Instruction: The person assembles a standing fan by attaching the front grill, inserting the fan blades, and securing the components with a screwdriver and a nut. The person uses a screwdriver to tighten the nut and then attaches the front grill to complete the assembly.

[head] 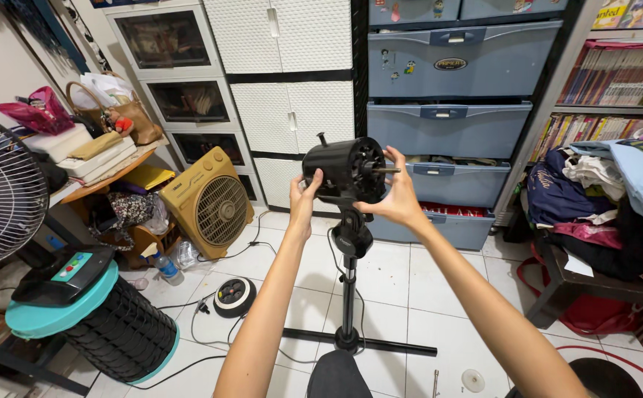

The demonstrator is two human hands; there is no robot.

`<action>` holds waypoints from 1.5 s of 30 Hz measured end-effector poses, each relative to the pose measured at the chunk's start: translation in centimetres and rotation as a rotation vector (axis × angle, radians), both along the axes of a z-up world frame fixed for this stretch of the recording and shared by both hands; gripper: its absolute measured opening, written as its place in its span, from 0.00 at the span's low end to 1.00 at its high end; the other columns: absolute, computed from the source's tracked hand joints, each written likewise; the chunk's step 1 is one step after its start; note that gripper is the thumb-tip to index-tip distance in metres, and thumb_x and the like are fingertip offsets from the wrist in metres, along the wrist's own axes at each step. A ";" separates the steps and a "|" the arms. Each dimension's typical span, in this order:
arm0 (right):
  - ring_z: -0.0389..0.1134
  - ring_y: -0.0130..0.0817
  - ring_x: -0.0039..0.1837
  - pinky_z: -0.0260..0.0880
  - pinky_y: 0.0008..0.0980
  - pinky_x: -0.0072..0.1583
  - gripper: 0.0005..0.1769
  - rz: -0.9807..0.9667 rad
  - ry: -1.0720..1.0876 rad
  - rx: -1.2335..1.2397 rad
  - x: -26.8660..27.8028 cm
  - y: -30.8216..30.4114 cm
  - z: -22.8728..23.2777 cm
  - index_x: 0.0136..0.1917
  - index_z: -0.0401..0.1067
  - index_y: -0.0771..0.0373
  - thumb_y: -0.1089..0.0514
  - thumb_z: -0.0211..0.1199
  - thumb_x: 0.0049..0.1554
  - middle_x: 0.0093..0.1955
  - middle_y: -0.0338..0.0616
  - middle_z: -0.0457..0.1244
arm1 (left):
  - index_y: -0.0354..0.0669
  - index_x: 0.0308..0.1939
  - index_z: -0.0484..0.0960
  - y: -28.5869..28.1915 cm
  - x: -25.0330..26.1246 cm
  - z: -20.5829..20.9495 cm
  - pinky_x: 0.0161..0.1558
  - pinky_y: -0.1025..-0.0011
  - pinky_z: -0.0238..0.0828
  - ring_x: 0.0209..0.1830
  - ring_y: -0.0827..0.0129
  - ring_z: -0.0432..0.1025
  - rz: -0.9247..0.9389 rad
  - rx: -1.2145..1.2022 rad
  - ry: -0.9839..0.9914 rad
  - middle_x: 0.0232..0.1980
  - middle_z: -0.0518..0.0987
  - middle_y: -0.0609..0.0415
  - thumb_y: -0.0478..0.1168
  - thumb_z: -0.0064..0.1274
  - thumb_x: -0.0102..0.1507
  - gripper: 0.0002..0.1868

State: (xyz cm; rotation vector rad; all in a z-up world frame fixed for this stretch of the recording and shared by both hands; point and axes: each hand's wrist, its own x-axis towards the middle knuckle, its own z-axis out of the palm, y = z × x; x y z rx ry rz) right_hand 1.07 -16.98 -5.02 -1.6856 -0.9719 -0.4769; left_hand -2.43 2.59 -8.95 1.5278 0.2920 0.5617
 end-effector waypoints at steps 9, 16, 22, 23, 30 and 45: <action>0.56 0.44 0.65 0.50 0.41 0.68 0.61 0.092 0.068 -0.047 0.9 -0.1 -0.2 0.67 0.40 0.64 0.52 0.72 0.29 0.64 0.57 0.51 | 0.43 0.59 0.55 -0.2 -1.9 -0.6 0.53 0.63 0.57 0.53 0.57 0.63 0.055 0.132 -0.086 0.50 0.67 0.40 0.60 0.51 0.49 0.42; 0.48 0.46 0.69 0.49 0.44 0.66 0.56 -0.012 0.166 0.192 -0.6 -1.7 -11.2 0.70 0.32 0.60 0.51 0.66 0.41 0.72 0.54 0.37 | 0.39 0.49 0.71 -6.9 -8.9 -9.4 0.49 0.69 0.65 0.48 0.64 0.71 0.177 0.073 -0.075 0.45 0.76 0.44 0.45 0.37 0.62 0.17; 0.47 0.34 0.69 0.52 0.37 0.63 0.36 0.259 1.293 0.342 -11.8 -3.4 -29.5 0.68 0.45 0.55 0.39 0.34 0.50 0.70 0.42 0.46 | 0.32 0.60 0.56 -16.1 -14.1 -15.1 0.61 0.59 0.39 0.65 0.53 0.46 -0.073 0.530 -0.140 0.64 0.53 0.40 0.38 0.46 0.56 0.30; 0.48 0.38 0.69 0.48 0.33 0.65 0.39 0.453 1.359 0.577 -13.2 -3.3 -31.4 0.69 0.44 0.55 0.34 0.26 0.50 0.70 0.44 0.46 | 0.32 0.61 0.53 -16.8 -14.8 -16.0 0.60 0.55 0.30 0.66 0.50 0.39 -0.218 0.555 -0.050 0.66 0.47 0.39 0.40 0.51 0.55 0.35; 0.48 0.41 0.69 0.43 0.39 0.67 0.30 0.483 1.544 0.709 -15.0 -5.5 -29.3 0.66 0.48 0.72 0.51 0.31 0.56 0.68 0.55 0.48 | 0.46 0.62 0.58 -14.7 -15.6 -21.7 0.63 0.57 0.34 0.68 0.56 0.46 -0.330 0.744 0.204 0.67 0.56 0.47 0.38 0.37 0.59 0.25; 0.39 0.43 0.72 0.37 0.34 0.70 0.38 0.556 0.778 0.707 -10.3 -3.6 -3.2 0.68 0.32 0.73 0.42 0.32 0.56 0.71 0.59 0.38 | 0.39 0.66 0.37 -7.0 -13.4 -2.0 0.66 0.64 0.33 0.70 0.59 0.39 -0.324 -0.594 -0.567 0.70 0.43 0.42 0.66 0.16 0.57 0.43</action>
